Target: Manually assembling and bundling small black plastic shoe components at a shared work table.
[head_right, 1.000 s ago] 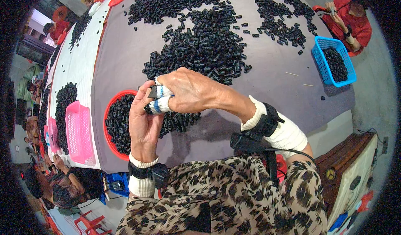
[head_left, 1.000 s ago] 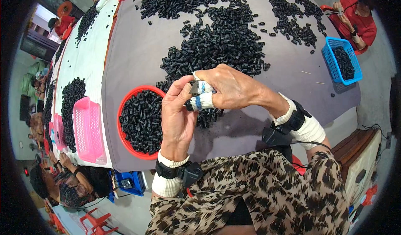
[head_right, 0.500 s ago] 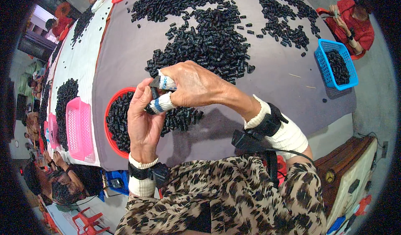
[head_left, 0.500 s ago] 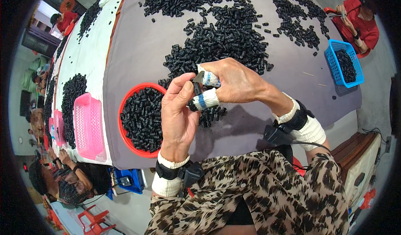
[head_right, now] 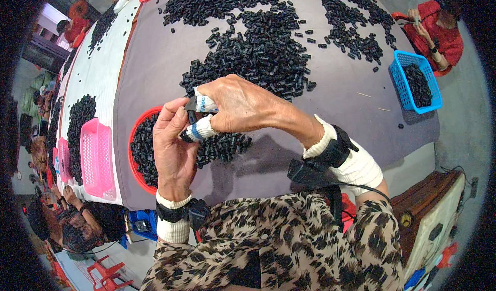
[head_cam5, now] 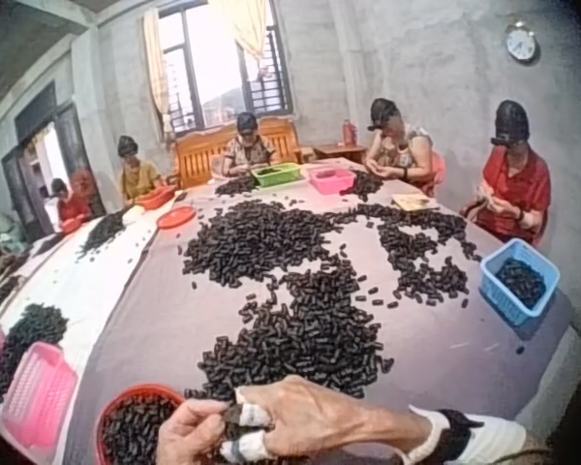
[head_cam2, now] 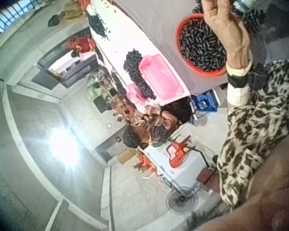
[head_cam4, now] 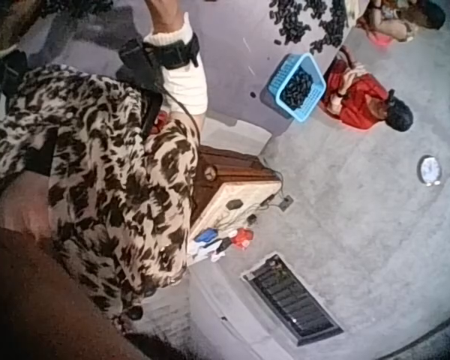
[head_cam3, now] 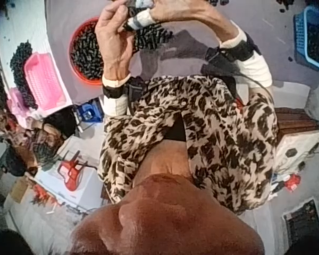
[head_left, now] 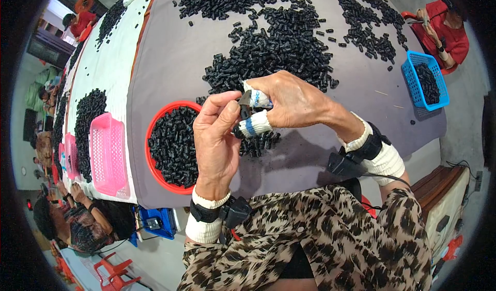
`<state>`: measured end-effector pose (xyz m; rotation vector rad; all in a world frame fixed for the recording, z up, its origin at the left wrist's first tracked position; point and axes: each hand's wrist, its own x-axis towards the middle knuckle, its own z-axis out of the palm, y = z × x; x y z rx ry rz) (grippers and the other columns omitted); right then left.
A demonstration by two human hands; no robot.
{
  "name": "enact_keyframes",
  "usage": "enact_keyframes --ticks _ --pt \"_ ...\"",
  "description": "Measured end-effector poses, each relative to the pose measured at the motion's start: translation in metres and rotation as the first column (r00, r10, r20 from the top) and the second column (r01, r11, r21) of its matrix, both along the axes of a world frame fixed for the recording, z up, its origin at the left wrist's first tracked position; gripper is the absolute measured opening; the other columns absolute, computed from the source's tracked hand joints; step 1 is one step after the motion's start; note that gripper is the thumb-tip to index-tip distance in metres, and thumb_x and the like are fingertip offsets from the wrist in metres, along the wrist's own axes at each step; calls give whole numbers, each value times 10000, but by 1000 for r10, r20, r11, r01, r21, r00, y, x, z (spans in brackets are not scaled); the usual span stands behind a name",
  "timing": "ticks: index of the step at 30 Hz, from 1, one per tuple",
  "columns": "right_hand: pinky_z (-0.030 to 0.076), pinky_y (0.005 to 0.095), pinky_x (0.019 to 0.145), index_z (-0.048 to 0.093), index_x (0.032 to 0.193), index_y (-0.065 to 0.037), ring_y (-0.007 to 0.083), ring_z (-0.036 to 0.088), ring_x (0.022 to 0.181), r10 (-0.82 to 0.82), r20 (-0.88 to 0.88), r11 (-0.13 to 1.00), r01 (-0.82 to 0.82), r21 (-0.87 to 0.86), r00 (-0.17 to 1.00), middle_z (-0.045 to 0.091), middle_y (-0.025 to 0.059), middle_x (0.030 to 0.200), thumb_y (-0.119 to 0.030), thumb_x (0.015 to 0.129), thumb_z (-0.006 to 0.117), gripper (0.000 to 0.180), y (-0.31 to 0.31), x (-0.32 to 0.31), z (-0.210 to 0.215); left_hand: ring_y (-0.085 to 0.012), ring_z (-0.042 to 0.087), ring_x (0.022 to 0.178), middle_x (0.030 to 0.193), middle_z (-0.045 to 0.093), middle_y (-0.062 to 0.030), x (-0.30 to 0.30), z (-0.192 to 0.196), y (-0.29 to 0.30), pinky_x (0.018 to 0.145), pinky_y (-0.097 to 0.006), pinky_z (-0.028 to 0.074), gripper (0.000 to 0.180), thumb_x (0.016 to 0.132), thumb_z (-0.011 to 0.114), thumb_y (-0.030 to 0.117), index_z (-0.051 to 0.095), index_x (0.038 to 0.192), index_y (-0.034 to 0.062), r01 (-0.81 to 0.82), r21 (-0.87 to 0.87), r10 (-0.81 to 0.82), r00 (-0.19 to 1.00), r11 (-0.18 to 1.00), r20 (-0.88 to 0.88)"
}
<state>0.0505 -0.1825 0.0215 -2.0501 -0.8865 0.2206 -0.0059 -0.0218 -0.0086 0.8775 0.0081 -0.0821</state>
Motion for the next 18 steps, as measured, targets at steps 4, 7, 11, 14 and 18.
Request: enact_keyframes --ticks 4,7,11,14,18 --pt "421 380 535 556 713 28 290 546 535 24 -54 1000 -23 20 998 573 163 610 -335 682 662 379 0 -1 -1 -124 590 811 892 601 -63 -1 4 1 730 -255 490 161 845 551 56 560 995 -2 -13 50 14 1000 999 -17" --pt "421 380 536 556 714 32 291 543 533 37 -77 999 -35 20 996 572 165 609 -321 688 655 367 1 -2 -1 -123 595 800 885 607 -65 -1 3 2 724 -252 492 155 839 557 51 566 982 -6 -16 58 17 1000 998 -6" --pt "423 387 541 554 715 42 301 537 532 64 -124 998 -61 26 990 570 170 609 -297 698 643 351 0 -3 1 -36 490 659 758 574 13 -2 8 -2 617 -175 402 134 819 606 51 603 942 -3 -53 104 57 998 993 -34" --pt "425 393 546 553 715 45 313 539 539 61 -80 998 -60 11 995 569 179 614 -280 702 636 336 -1 -3 1 -38 497 667 773 586 5 -1 7 -3 625 -179 407 129 818 607 49 607 936 -3 -49 111 53 998 993 -38" --pt "425 395 546 553 714 42 320 546 547 91 -124 996 -87 31 988 567 185 616 -272 702 632 324 0 -3 0 -52 529 705 815 604 -16 -1 7 -3 651 -182 418 128 819 604 46 604 937 -4 -48 107 52 998 993 -34"
